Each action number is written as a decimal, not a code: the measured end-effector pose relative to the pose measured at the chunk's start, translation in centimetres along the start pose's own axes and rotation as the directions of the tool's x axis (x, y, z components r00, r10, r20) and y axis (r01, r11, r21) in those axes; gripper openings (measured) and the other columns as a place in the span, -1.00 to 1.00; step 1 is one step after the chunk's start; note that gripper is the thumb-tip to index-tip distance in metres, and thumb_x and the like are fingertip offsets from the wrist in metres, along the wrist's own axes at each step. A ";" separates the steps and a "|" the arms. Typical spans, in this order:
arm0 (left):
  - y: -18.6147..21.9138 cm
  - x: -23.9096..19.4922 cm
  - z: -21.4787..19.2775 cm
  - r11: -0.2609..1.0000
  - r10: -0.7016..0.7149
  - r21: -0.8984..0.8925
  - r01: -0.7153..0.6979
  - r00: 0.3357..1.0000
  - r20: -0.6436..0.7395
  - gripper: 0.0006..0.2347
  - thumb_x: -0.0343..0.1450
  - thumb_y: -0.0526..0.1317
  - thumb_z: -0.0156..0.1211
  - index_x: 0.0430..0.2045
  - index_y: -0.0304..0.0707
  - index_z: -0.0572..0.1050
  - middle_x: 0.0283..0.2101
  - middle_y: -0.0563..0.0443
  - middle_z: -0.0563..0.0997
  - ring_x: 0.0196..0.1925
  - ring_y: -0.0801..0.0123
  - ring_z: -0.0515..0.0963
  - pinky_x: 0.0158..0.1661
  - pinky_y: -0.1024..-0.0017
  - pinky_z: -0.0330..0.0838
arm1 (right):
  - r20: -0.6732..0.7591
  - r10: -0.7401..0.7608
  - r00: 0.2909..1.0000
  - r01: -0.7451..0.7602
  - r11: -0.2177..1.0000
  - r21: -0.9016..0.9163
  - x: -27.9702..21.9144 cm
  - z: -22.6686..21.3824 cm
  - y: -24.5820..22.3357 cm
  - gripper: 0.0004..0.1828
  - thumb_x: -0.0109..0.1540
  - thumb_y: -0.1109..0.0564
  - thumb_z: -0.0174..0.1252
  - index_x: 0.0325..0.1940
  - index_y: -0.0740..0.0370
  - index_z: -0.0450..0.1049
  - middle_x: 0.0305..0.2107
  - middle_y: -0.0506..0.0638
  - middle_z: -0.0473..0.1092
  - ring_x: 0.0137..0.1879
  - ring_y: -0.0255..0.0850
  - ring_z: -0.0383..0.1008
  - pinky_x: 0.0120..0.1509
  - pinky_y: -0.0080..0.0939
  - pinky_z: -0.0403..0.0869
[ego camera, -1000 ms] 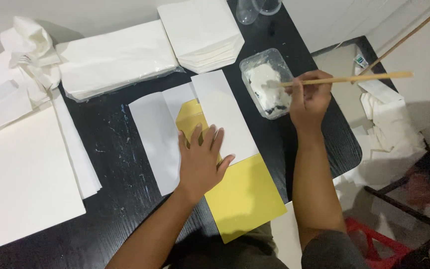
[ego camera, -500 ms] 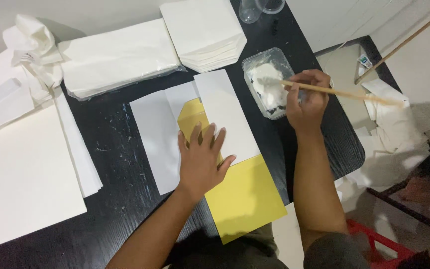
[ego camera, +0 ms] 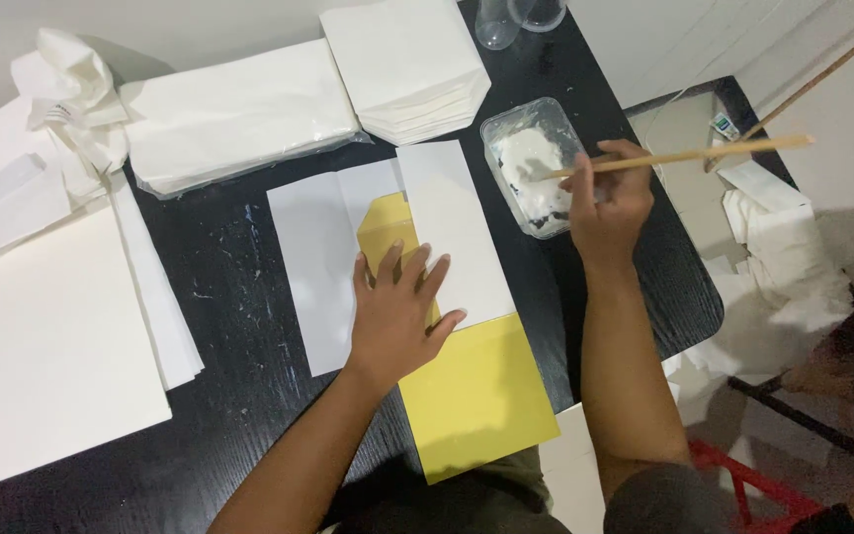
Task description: Folding paper sheets and applying glue with a brush to create envelopes or bags.
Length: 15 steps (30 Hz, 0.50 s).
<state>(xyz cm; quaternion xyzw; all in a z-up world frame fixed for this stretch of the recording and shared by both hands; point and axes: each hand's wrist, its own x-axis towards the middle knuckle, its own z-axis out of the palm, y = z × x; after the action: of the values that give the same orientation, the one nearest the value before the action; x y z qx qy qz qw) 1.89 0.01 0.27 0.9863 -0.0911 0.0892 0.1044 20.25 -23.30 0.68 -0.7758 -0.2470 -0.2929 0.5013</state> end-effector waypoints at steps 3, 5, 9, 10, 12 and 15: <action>-0.1 -0.1 0.4 0.999 -0.015 -0.037 0.016 1.000 0.018 -0.42 0.44 0.25 0.02 0.27 -0.06 0.40 0.27 -0.17 0.41 0.36 -0.29 0.32 0.19 -0.54 0.06 | -0.047 0.006 0.999 -0.006 1.000 -0.005 0.2 0.0 -0.4 -0.81 0.41 0.40 0.15 0.05 0.40 0.31 -0.47 0.17 0.49 -0.45 -0.07 0.56 -0.31 -0.14 0.54; -0.1 -0.1 0.4 0.999 -0.014 -0.030 0.014 1.000 0.017 -0.42 0.44 0.24 0.02 0.27 -0.07 0.39 0.27 -0.17 0.40 0.35 -0.29 0.32 0.19 -0.53 0.06 | -0.021 0.007 1.000 -0.006 1.000 0.003 0.3 0.2 -0.1 -0.81 0.40 0.41 0.17 0.05 0.41 0.32 -0.48 0.20 0.48 -0.45 -0.04 0.56 -0.30 -0.12 0.53; 0.0 -0.1 0.2 1.000 -0.007 -0.010 0.007 1.000 0.019 -0.42 0.45 0.24 0.00 0.29 -0.07 0.37 0.27 -0.17 0.39 0.35 -0.27 0.32 0.20 -0.51 0.06 | -0.096 -0.033 0.995 0.035 0.999 0.018 0.2 0.0 -0.1 -0.81 0.38 0.43 0.17 0.05 0.44 0.34 -0.48 0.19 0.49 -0.47 -0.09 0.56 -0.35 -0.17 0.54; 0.0 -0.1 0.2 1.000 -0.009 -0.009 0.009 1.000 0.018 -0.42 0.45 0.24 0.00 0.29 -0.07 0.37 0.27 -0.17 0.39 0.35 -0.27 0.32 0.20 -0.51 0.06 | -0.096 -0.034 0.995 0.036 0.999 0.020 0.1 -0.1 0.5 -0.81 0.38 0.43 0.17 0.05 0.44 0.34 -0.48 0.19 0.49 -0.47 -0.09 0.56 -0.35 -0.17 0.54; 0.1 -0.1 0.3 1.000 -0.010 0.001 0.010 1.000 0.006 -0.41 0.44 0.25 0.03 0.28 -0.07 0.36 0.26 -0.16 0.39 0.36 -0.26 0.31 0.20 -0.50 0.07 | -0.101 -0.038 0.994 0.047 0.995 0.086 -0.2 -0.4 1.5 -0.78 0.37 0.48 0.16 0.06 0.50 0.30 -0.51 0.28 0.44 -0.47 0.00 0.54 -0.32 -0.10 0.53; 0.0 -0.2 0.8 0.999 -0.009 0.040 0.009 1.000 0.004 -0.41 0.44 0.27 0.00 0.29 -0.03 0.37 0.27 -0.14 0.39 0.37 -0.24 0.31 0.21 -0.51 0.06 | -0.046 -0.022 0.999 0.023 1.000 0.017 0.2 0.0 -0.2 -0.82 0.37 0.45 0.18 0.03 0.46 0.35 -0.51 0.21 0.45 -0.47 0.01 0.55 -0.32 -0.07 0.53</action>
<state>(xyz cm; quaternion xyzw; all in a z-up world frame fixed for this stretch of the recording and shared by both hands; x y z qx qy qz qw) 1.77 -0.16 -0.52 0.9888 -0.0850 0.0887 0.0848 20.25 -23.24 0.92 -0.7618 -0.2467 -0.3139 0.5102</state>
